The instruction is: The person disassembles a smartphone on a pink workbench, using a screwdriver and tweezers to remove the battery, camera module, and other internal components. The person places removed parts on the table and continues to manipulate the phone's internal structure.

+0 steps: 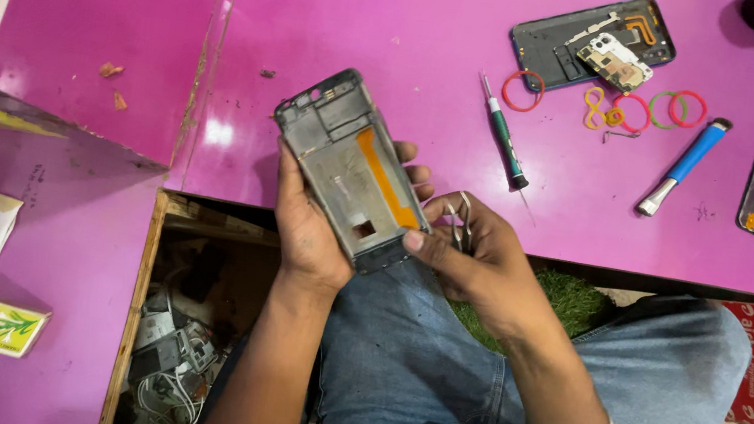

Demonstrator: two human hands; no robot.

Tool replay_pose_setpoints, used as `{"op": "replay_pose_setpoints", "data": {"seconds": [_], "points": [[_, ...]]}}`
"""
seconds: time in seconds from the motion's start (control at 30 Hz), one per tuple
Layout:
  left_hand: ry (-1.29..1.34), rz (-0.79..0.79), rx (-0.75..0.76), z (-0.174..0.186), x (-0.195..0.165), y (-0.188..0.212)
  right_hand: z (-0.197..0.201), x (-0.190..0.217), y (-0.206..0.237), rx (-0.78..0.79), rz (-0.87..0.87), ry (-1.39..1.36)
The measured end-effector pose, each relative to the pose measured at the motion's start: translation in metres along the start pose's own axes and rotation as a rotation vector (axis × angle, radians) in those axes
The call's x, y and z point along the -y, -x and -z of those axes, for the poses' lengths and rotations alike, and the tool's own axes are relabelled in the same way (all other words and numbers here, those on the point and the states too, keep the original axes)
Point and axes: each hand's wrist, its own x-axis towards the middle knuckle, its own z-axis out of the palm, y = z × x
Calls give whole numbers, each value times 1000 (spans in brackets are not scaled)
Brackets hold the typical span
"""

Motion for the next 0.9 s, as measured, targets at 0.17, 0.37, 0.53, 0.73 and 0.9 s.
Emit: {"op": "replay_pose_setpoints", "data": {"seconds": [0.17,0.37,0.53,0.73,0.9], "points": [[72,-8,2,9,2,5,4,4,3,-98,188,270],[74,4,6,4,0,7,31,15,-2,-378,283,229],[128,12,66,-7,0,14,42,10,-12,-398,269,168],[-178,-30,12,-19,-2,14,47,7,-14,-352,278,119],[-1288,-354,-116,-40,-7,25,51,9,-14,-334,272,137]]}}
